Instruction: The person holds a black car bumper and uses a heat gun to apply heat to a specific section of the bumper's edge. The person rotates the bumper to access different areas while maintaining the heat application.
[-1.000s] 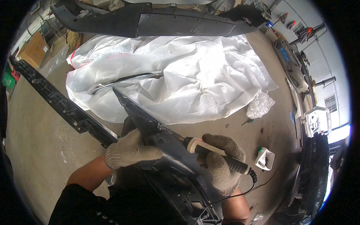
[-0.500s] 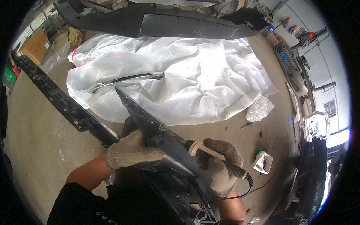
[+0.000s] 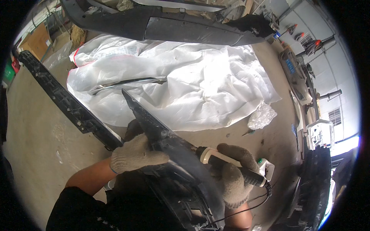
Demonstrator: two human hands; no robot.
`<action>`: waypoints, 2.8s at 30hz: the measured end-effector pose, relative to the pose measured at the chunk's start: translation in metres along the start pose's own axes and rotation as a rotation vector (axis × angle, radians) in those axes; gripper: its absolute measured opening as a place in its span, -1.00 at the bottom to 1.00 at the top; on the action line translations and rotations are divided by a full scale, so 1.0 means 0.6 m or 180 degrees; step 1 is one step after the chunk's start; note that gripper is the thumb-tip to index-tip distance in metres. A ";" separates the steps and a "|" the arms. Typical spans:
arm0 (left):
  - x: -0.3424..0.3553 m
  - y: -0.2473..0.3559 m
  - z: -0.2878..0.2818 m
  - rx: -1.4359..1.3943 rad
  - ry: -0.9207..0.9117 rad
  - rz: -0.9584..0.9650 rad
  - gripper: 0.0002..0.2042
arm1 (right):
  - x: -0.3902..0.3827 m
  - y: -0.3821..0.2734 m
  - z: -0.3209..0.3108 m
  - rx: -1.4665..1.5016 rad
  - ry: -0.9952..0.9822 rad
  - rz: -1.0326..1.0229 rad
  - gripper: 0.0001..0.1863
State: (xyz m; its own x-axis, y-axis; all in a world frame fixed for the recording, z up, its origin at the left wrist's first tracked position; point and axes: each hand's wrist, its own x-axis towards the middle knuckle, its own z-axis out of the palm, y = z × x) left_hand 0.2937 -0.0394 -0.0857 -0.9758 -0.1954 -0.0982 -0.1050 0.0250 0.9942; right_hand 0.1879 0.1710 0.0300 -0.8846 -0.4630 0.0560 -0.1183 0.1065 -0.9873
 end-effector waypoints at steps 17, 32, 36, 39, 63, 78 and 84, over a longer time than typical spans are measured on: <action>-0.006 0.020 -0.012 0.0267 -0.0138 -0.0309 -0.39 | -0.003 0.034 0.015 0.0282 0.0079 0.0146 -0.44; -0.006 0.011 -0.009 0.0069 -0.0164 -0.0122 -0.36 | -0.005 0.077 0.017 0.0061 -0.0028 -0.0267 -0.40; -0.006 0.000 -0.007 0.0063 -0.0115 -0.0015 -0.36 | -0.008 0.076 0.025 0.0398 -0.0087 -0.0417 -0.38; -0.006 -0.003 -0.007 0.0132 -0.0123 -0.0050 -0.35 | -0.011 0.087 0.014 0.0477 -0.0164 -0.0258 -0.38; -0.004 0.010 -0.010 -0.0069 -0.0288 -0.0259 -0.35 | -0.012 0.040 0.029 0.0162 -0.0029 -0.0041 -0.40; -0.006 0.012 -0.011 -0.0053 -0.0193 -0.0240 -0.37 | -0.002 0.033 0.028 -0.0007 -0.0001 -0.0003 -0.40; -0.005 0.005 -0.010 -0.0046 -0.0249 -0.0252 -0.33 | 0.000 0.039 0.033 -0.0015 0.0042 -0.0061 -0.36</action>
State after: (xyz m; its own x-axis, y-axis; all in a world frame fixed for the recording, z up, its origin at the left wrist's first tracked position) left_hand 0.2977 -0.0443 -0.0822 -0.9766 -0.1192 -0.1792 -0.1803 -0.0017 0.9836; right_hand 0.1941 0.1559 0.0038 -0.8880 -0.4533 0.0770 -0.1375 0.1019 -0.9852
